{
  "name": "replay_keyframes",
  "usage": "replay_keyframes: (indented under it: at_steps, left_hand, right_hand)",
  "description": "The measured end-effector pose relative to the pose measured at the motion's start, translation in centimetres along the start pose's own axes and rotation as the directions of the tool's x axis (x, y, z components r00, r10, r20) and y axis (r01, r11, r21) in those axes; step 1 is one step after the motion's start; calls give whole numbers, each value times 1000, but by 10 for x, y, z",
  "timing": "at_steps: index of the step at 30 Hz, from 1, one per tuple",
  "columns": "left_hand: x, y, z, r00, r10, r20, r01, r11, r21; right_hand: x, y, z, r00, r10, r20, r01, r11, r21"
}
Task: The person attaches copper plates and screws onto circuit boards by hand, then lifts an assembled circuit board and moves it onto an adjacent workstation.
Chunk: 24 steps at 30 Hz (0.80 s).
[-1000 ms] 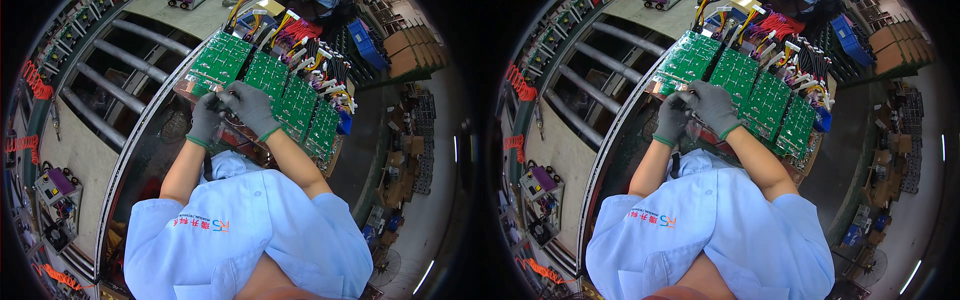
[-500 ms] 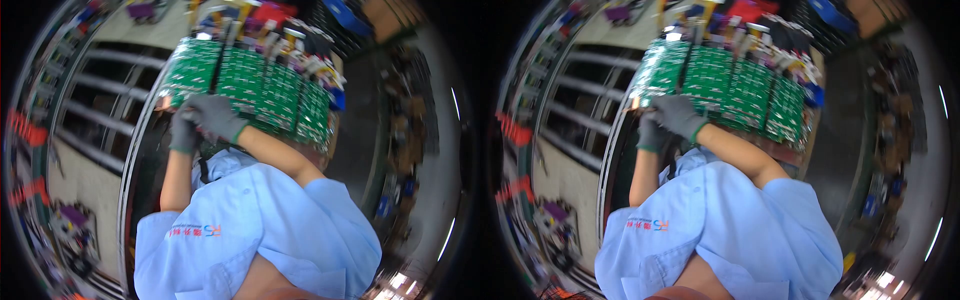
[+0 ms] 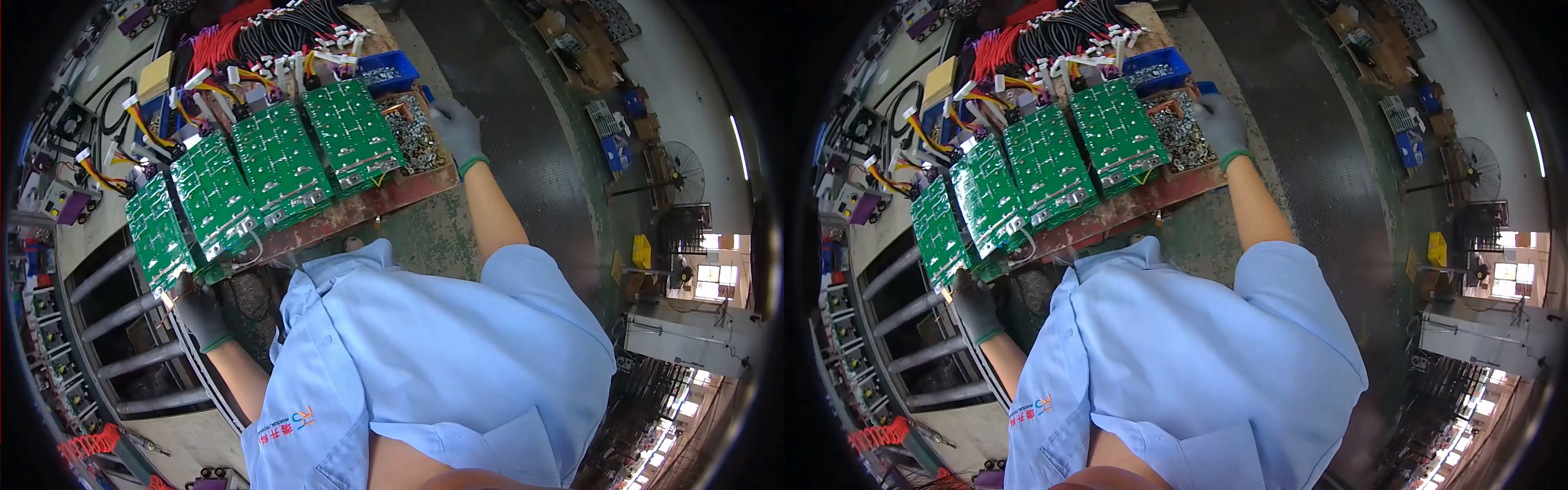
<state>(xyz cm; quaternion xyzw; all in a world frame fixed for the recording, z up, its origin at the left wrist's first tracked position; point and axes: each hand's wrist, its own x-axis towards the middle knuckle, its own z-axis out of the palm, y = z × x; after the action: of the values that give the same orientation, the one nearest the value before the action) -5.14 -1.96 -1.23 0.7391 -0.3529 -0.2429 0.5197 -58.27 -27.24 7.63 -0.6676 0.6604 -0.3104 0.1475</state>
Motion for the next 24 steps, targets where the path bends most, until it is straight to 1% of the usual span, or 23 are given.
replay_keyframes:
  at_steps: [1, 2, 3, 4, 5, 6, 7, 8, 9, 10, 11, 12, 13, 14, 15, 16, 17, 18, 19, 20, 21, 22, 24]
  left_hand:
    - [0, 3, -3, 970, 212, 121, -243, 796, 555]
    - [-1, 2, -3, 970, 211, 122, -243, 794, 558]
    - [-1, 0, -2, 990, 116, 85, -142, 868, 476]
    - [-3, -2, -2, 984, 168, 63, -179, 884, 432]
    - [-5, -1, -2, 974, 220, 42, -219, 895, 388]
    - [-6, -1, 0, 975, 221, 38, -217, 893, 395]
    - [-6, -4, 1, 983, 185, 9, -179, 937, 301]
    - [-9, -5, 1, 989, 146, -15, -139, 969, 204]
    - [-14, 20, 5, 989, 143, -19, -136, 968, 212]
    - [-18, 47, 6, 999, 28, 20, -33, 955, 296]
    - [-19, 55, 6, 999, -30, 35, 16, 941, 339]
    - [-19, 62, 6, 995, -87, 50, 62, 921, 384]
    - [-15, 47, -1, 995, -2, 97, -42, 892, 449]
    - [-10, 33, -7, 986, 81, 149, -146, 850, 506]
    - [-6, 19, -12, 986, 83, 144, -145, 850, 506]
    - [-4, 5, -17, 986, 37, 162, -83, 953, 292]
    - [-6, 1, -15, 984, 14, 176, -46, 983, 179]
    - [-9, -3, -13, 982, -8, 190, -4, 998, 63]
    - [-9, -7, -9, 987, 71, 144, -69, 997, -18]
    - [-9, -7, -4, 985, 151, 89, -142, 985, -98]
    - [-6, -5, -5, 984, 152, 90, -143, 985, -100]
    - [-3, -3, -9, 992, -72, 101, 104, 927, -360]
    - [-1, -3, -12, 945, -282, 167, 325, 745, -583]
  right_hand:
    - [-2, 26, -3, 995, 88, 55, -79, 985, -154]
    - [-4, 31, -7, 994, 91, 57, -81, 985, -153]
    - [-11, 37, -9, 979, 141, 150, -77, 926, -369]
    - [-16, 41, -11, 951, 206, 231, -42, 825, -564]
    - [-16, 44, -11, 950, 205, 235, -40, 828, -559]
    - [-15, 47, -8, 941, 193, 279, 8, 809, -588]
    - [-13, 49, -5, 929, 182, 323, 59, 787, -614]
    - [-10, 55, 1, 927, 178, 331, 65, 791, -608]
    - [-7, 63, 9, 930, 124, 347, 141, 752, -644]
    - [-5, 69, 15, 928, 71, 365, 212, 705, -677]
    - [-3, 66, 17, 927, 71, 368, 213, 709, -672]
    - [0, 62, 17, 917, 83, 391, 241, 665, -707]
    - [1, 60, 15, 906, 98, 412, 269, 618, -738]
    - [0, 59, 13, 906, 97, 412, 268, 621, -736]
    - [0, 57, 11, 904, 79, 421, 283, 626, -726]
    - [-1, 57, 10, 899, 63, 434, 301, 630, -716]
    - [2, 60, 14, 897, 60, 438, 307, 629, -715]
    - [4, 65, 20, 888, 123, 444, 255, 671, -696]
    - [4, 70, 23, 873, 189, 450, 196, 709, -678]
    - [5, 69, 23, 873, 192, 448, 193, 708, -680]
    - [8, 67, 22, 863, 196, 466, 211, 699, -684]
    - [10, 65, 21, 851, 200, 486, 230, 689, -687]
    - [13, 63, 17, 832, 198, 519, 258, 690, -676]
